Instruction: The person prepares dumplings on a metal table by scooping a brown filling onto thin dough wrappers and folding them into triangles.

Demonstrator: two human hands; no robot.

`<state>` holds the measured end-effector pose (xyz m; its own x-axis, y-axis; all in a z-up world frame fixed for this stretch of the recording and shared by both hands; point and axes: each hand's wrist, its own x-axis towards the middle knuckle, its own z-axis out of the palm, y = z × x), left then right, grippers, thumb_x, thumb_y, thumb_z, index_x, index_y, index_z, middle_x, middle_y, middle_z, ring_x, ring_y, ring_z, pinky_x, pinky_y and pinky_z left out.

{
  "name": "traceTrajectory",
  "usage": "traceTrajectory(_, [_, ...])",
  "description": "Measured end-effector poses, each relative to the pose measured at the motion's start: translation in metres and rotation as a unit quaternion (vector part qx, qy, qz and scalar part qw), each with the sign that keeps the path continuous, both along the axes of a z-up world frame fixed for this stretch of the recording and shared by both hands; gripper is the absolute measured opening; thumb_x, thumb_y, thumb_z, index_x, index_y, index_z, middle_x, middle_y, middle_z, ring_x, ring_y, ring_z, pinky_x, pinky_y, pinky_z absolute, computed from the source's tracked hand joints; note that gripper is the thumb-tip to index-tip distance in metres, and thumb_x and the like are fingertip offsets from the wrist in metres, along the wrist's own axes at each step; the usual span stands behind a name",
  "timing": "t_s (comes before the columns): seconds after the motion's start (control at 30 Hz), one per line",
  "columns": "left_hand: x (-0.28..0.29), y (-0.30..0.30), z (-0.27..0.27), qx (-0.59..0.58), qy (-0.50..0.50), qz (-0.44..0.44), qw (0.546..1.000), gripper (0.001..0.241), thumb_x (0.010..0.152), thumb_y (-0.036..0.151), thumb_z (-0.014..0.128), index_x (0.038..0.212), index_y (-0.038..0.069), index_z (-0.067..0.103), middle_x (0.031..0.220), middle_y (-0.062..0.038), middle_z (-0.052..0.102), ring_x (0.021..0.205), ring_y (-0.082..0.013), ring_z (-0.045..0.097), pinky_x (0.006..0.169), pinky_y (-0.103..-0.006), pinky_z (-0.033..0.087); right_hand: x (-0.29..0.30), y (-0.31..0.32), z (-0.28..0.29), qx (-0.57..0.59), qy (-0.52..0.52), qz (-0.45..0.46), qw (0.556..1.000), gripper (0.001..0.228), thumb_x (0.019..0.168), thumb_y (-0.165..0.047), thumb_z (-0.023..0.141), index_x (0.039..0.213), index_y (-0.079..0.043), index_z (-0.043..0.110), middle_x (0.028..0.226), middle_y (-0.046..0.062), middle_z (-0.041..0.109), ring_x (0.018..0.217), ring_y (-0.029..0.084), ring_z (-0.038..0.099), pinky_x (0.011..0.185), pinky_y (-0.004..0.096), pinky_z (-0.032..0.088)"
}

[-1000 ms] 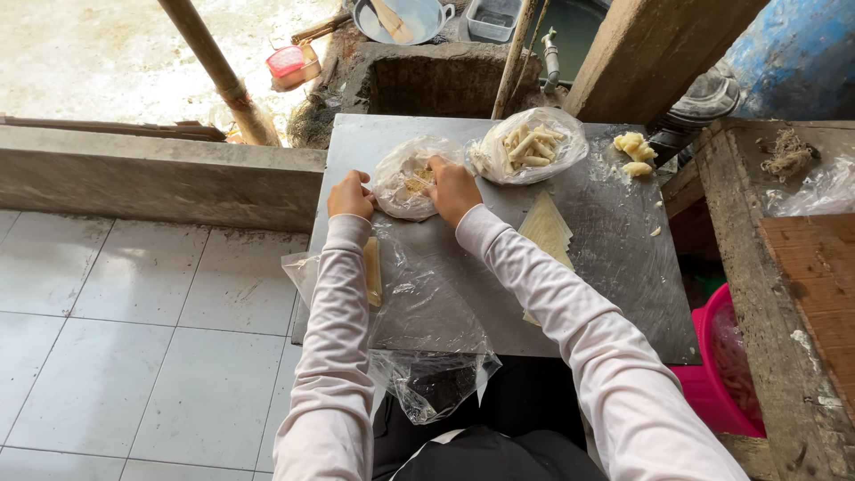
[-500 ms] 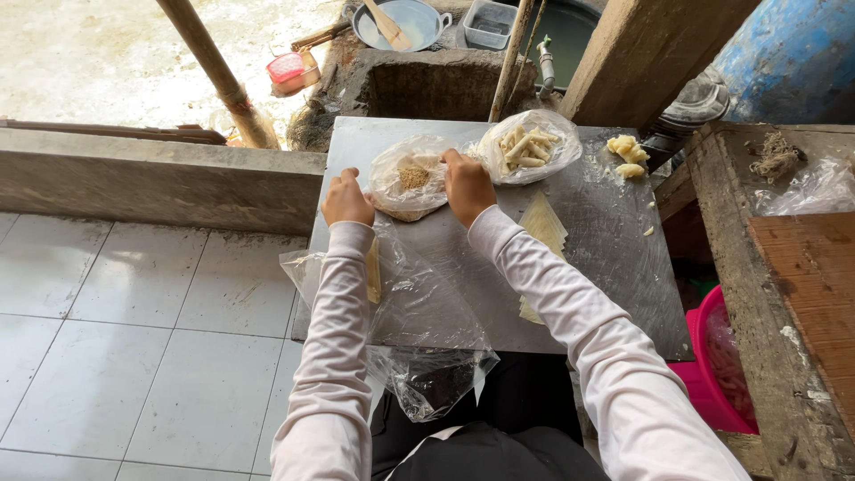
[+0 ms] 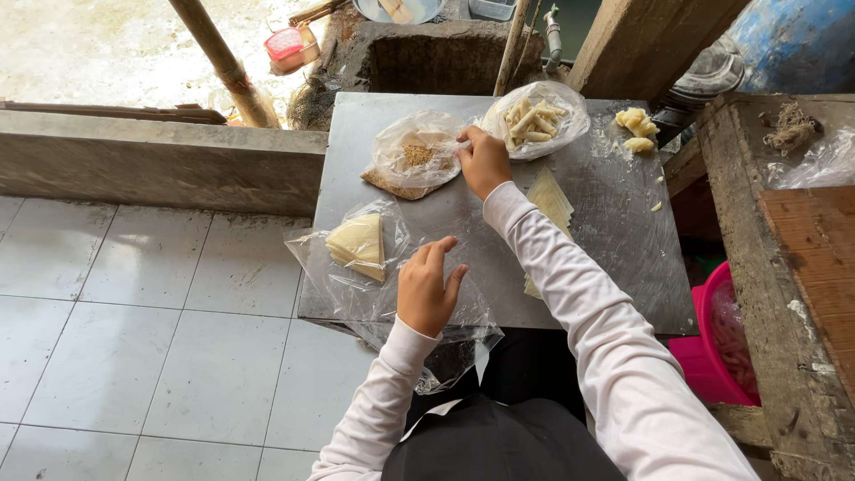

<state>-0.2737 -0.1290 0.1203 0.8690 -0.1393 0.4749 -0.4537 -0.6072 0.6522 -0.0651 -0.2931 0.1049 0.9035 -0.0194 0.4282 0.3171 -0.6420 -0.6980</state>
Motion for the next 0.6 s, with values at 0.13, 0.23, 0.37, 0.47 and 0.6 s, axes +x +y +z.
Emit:
traceTrajectory(0.13, [-0.012,0.003,0.0,-0.002,-0.006,0.001,1.0,0.04,0.091,0.02,0.073,0.127,0.007,0.061,0.117,-0.012,0.071,0.108,-0.0314,0.067,0.089,-0.0418,0.047,-0.004,0.006,0.004,-0.005,-0.016,-0.036,0.999,0.01,0.096,-0.007,0.07,0.106,-0.004,0.069,0.077,0.015,0.073,0.071,0.029,0.074,0.064,0.039,0.056])
traceTrajectory(0.23, [-0.018,0.006,-0.002,-0.004,0.008,0.001,1.0,0.039,0.092,0.02,0.072,0.127,0.007,0.061,0.117,-0.011,0.072,0.109,-0.0303,0.067,0.09,-0.0411,0.047,-0.008,0.011,0.005,-0.001,-0.019,-0.043,0.999,0.014,0.097,-0.005,0.066,0.111,-0.004,0.066,0.075,0.015,0.073,0.071,0.029,0.074,0.063,0.039,0.056])
traceTrajectory(0.37, [-0.023,0.009,-0.003,-0.003,0.016,0.001,1.0,0.04,0.092,0.02,0.072,0.128,0.006,0.061,0.116,-0.011,0.072,0.108,-0.0296,0.068,0.089,-0.0409,0.047,-0.004,0.015,-0.004,0.051,0.005,-0.02,0.999,0.014,0.096,-0.003,0.063,0.11,-0.004,0.063,0.074,0.01,0.075,0.069,0.02,0.075,0.063,0.033,0.058])
traceTrajectory(0.47, [-0.026,0.011,-0.005,0.0,0.014,0.005,1.0,0.04,0.092,0.02,0.072,0.128,0.006,0.061,0.116,-0.011,0.072,0.107,-0.0292,0.068,0.089,-0.0409,0.047,0.001,0.015,-0.012,0.144,0.075,-0.021,0.986,0.013,0.098,-0.003,0.061,0.11,-0.003,0.061,0.076,0.008,0.075,0.062,0.014,0.071,0.056,0.029,0.056])
traceTrajectory(0.6, [-0.029,0.011,-0.003,-0.002,0.01,0.007,1.0,0.039,0.091,0.019,0.072,0.126,0.005,0.061,0.114,-0.012,0.072,0.105,-0.0298,0.068,0.086,-0.0411,0.048,0.007,0.006,-0.016,0.234,0.142,-0.02,0.962,0.014,0.098,-0.001,0.06,0.112,-0.001,0.058,0.077,0.011,0.074,0.054,0.01,0.064,0.049,0.024,0.051])
